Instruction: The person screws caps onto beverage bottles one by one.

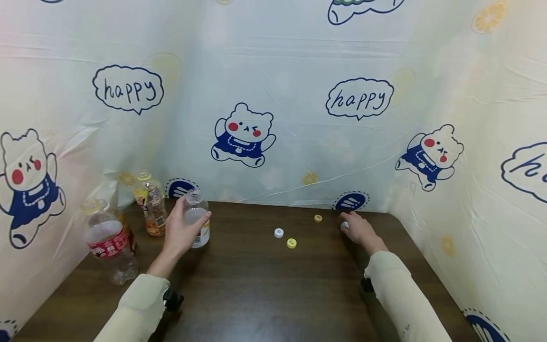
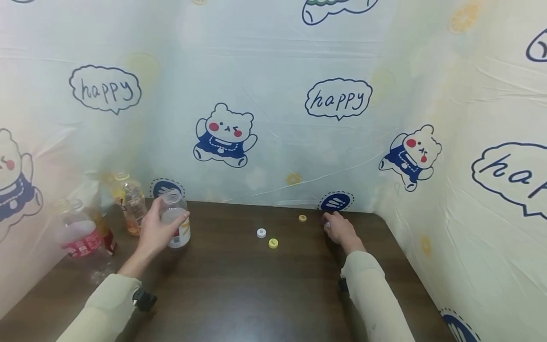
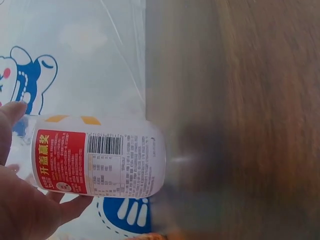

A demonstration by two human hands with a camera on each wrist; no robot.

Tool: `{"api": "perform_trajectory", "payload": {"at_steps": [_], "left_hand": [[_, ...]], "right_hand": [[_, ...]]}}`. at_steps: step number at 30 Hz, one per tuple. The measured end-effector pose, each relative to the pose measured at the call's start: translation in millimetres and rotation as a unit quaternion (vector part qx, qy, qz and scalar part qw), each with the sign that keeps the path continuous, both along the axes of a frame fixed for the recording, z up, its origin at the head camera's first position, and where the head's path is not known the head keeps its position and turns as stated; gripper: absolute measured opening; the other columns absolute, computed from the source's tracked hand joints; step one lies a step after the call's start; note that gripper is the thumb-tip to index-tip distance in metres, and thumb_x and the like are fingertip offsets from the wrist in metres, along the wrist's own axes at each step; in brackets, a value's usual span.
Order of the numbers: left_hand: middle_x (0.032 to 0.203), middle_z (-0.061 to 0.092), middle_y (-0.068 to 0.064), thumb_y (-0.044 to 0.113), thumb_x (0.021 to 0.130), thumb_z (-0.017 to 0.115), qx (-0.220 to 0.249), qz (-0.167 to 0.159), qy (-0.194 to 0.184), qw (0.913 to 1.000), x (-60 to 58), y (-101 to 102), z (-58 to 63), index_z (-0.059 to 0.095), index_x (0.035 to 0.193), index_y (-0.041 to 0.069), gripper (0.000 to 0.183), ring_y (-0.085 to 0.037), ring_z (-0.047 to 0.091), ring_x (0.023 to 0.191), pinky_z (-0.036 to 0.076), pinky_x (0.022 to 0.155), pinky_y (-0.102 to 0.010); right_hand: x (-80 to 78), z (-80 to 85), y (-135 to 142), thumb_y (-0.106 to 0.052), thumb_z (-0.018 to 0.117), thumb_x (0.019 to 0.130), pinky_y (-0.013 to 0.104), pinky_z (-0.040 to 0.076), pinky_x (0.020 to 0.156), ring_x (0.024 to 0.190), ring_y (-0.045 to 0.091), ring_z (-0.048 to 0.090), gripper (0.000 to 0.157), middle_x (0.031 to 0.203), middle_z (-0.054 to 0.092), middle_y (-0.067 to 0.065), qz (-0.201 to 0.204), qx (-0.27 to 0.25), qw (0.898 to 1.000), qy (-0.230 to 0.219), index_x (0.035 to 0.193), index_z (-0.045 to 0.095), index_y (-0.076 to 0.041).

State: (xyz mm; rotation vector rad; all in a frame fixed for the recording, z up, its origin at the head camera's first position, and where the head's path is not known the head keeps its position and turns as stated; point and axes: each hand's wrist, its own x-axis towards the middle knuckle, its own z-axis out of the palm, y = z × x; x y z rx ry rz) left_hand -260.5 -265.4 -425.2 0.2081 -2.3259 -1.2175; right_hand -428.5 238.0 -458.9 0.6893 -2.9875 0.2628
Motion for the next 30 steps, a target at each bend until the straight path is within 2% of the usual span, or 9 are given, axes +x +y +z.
{"api": "perform_trajectory", "payload": {"at_steps": [5,8,12,18,21,23,26,30], "left_hand": [[0.151,0.046,-0.025,0.044,0.094,0.074,0.003,-0.026,-0.005,0.9996,-4.3,11,1.6,0.031,0.158,0.01,0.084,-0.045,0.048,0.135,0.043,0.101,-0.071],[0.151,0.047,-0.024,0.041,0.094,0.075,0.004,-0.039,-0.005,0.9992,-6.7,19,1.5,0.032,0.157,0.01,0.082,-0.044,0.049,0.134,0.045,0.101,-0.069],[0.151,0.046,-0.024,0.039,0.094,0.075,0.004,-0.064,-0.005,0.9979,-11.5,31,2.0,0.032,0.157,0.009,0.081,-0.044,0.049,0.133,0.045,0.102,-0.068],[0.153,0.045,-0.021,0.038,0.094,0.076,0.003,-0.093,-0.008,0.9957,-18.3,48,-0.4,0.032,0.157,0.01,0.082,-0.042,0.048,0.135,0.043,0.104,-0.067],[0.154,0.044,-0.019,0.037,0.094,0.076,0.004,-0.1,-0.013,0.9949,-19.1,52,-4.6,0.031,0.158,0.012,0.082,-0.042,0.048,0.135,0.044,0.104,-0.067],[0.155,0.043,-0.019,0.038,0.093,0.076,0.002,-0.103,-0.015,0.9946,-19.3,54,-7.2,0.031,0.158,0.012,0.083,-0.042,0.047,0.136,0.043,0.104,-0.068],[0.156,0.042,-0.019,0.037,0.093,0.076,0.002,-0.106,-0.017,0.9942,-20.1,55,-9.4,0.03,0.158,0.012,0.083,-0.042,0.046,0.137,0.043,0.105,-0.067],[0.157,0.042,-0.018,0.036,0.093,0.077,0.008,-0.114,-0.016,0.9934,-22.5,60,-8.5,0.03,0.159,0.013,0.083,-0.041,0.046,0.137,0.042,0.105,-0.067]], "right_hand": [[3.5,13.1,-3,-0.01,0.066,0.098,0.06,0.052,0.086,0.103,0.038,0.062,0.021,0.109,0.065,0.018,0.047,-0.027,0.998,0.038,0.116,0.073,-0.002],[7.3,22.2,-10,-0.012,0.068,0.098,0.057,0.053,0.086,0.104,0.038,0.062,0.021,0.111,0.067,0.018,0.06,-0.047,0.996,0.034,0.116,0.074,-0.003],[15.8,31.4,-20,-0.012,0.075,0.092,0.054,0.054,0.084,0.103,0.037,0.063,0.03,0.114,0.066,0.02,0.067,-0.081,0.994,0.021,0.121,0.072,-0.003],[27.6,41.2,-32,-0.005,0.077,0.088,0.047,0.054,0.079,0.095,0.03,0.062,0.036,0.109,0.066,0.018,0.103,-0.117,0.987,0.037,0.123,0.07,-0.001],[33.0,47.2,-38,-0.009,0.078,0.09,0.04,0.054,0.074,0.089,0.026,0.062,0.038,0.106,0.067,0.015,0.114,-0.122,0.985,0.046,0.126,0.068,-0.001],[37.0,51.3,-42,-0.014,0.077,0.092,0.039,0.054,0.073,0.087,0.025,0.064,0.041,0.104,0.068,0.013,0.115,-0.123,0.985,0.046,0.129,0.065,-0.001],[44.5,57.3,-48,-0.025,0.074,0.096,0.041,0.055,0.075,0.089,0.025,0.067,0.046,0.103,0.07,0.008,0.094,-0.126,0.987,0.039,0.134,0.061,-0.003],[55.3,64.0,-53,-0.036,0.069,0.099,0.044,0.055,0.076,0.092,0.021,0.067,0.041,0.101,0.07,0.002,0.059,-0.127,0.989,0.039,0.128,0.062,-0.009]]}}
